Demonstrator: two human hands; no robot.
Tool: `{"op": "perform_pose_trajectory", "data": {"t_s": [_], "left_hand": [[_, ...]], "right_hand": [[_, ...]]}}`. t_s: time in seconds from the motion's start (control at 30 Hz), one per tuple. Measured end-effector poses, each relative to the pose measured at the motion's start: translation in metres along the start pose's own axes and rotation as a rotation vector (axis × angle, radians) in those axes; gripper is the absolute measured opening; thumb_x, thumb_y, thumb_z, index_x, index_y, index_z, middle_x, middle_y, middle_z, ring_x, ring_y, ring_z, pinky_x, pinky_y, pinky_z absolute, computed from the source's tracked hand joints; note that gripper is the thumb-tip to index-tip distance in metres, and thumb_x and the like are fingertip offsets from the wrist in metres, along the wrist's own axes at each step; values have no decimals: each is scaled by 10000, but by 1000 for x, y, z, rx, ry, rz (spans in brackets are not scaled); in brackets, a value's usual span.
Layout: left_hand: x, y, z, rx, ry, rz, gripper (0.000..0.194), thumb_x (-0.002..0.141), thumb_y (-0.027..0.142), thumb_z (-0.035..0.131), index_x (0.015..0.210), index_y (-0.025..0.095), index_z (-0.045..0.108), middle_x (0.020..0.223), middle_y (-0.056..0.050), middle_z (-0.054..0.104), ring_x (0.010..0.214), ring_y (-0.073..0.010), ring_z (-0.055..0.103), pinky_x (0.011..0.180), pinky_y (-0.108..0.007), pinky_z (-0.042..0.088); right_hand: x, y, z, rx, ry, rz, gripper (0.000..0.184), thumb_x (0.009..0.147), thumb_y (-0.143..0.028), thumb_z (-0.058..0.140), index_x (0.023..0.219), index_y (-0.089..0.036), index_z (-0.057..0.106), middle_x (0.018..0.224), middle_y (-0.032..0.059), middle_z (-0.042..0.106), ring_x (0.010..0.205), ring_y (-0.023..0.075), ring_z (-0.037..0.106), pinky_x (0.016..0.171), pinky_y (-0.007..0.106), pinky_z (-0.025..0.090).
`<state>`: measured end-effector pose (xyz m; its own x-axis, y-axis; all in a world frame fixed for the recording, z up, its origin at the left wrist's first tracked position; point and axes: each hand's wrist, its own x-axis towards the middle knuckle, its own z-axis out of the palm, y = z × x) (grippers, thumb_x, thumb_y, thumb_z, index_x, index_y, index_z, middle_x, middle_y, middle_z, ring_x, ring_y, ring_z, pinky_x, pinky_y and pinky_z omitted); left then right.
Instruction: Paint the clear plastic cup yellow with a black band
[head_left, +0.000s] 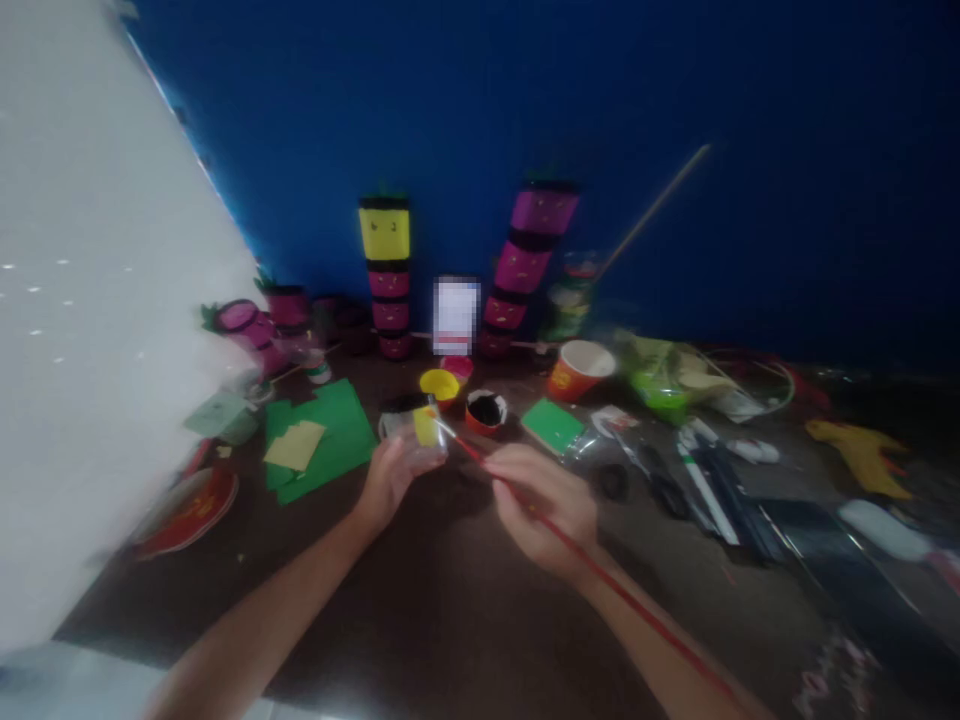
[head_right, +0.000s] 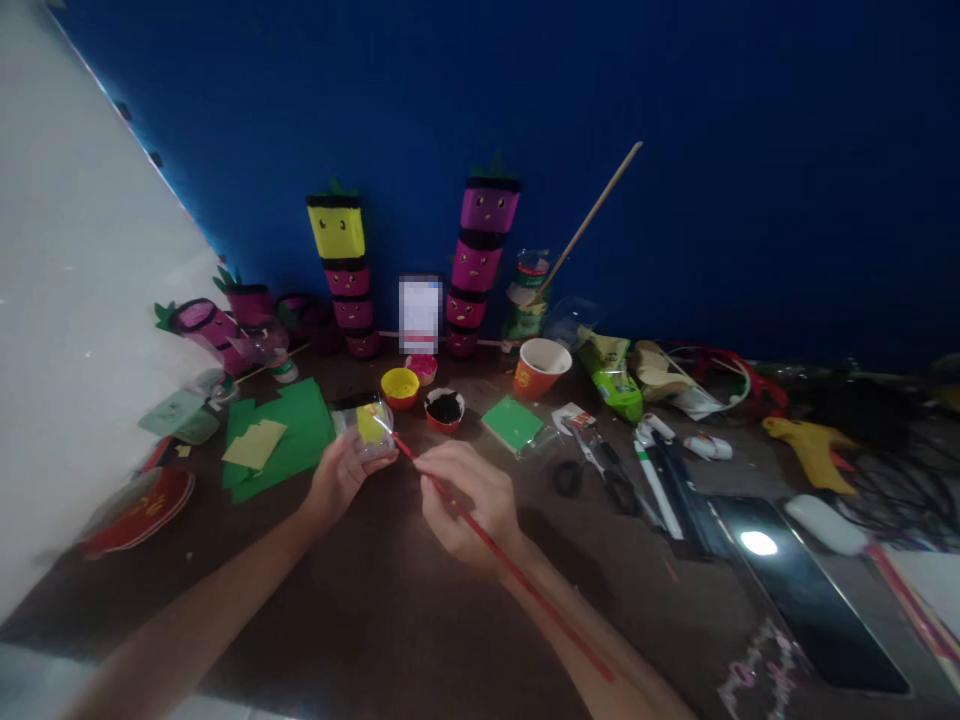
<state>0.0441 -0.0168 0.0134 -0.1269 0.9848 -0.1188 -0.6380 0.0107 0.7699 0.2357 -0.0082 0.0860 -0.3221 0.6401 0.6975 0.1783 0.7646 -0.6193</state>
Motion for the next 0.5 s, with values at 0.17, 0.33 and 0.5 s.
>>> {"op": "perform_pose_trajectory", "data": {"t_s": [0.17, 0.33, 0.5], "left_hand": [[-1, -1, -1, 2, -25, 13, 431, 725, 462, 636, 1028, 156, 635, 945, -87, 722, 830, -242, 678, 809, -396, 495], [0, -1, 0, 8, -1, 29, 423, 718, 457, 644, 1015, 157, 640, 960, -96, 719, 840, -250, 676, 812, -418, 496], [0, -2, -1, 10, -8, 40, 419, 714, 447, 653, 1018, 159, 642, 956, -91, 720, 830, -243, 679, 813, -419, 502]], "right_hand": [[0, 0, 2, 28, -16, -20, 260, 719, -12, 552, 892, -186, 639, 812, 57, 662, 756, 161, 635, 682, 294, 550], [1, -1, 2, 73, -64, -41, 243, 698, -11, 544, 848, -183, 629, 755, 57, 642, 698, 168, 616, 633, 318, 534], [2, -4, 1, 74, -17, -36, 247, 701, -12, 530, 848, -186, 625, 770, 59, 635, 719, 168, 616, 650, 321, 533]]}}
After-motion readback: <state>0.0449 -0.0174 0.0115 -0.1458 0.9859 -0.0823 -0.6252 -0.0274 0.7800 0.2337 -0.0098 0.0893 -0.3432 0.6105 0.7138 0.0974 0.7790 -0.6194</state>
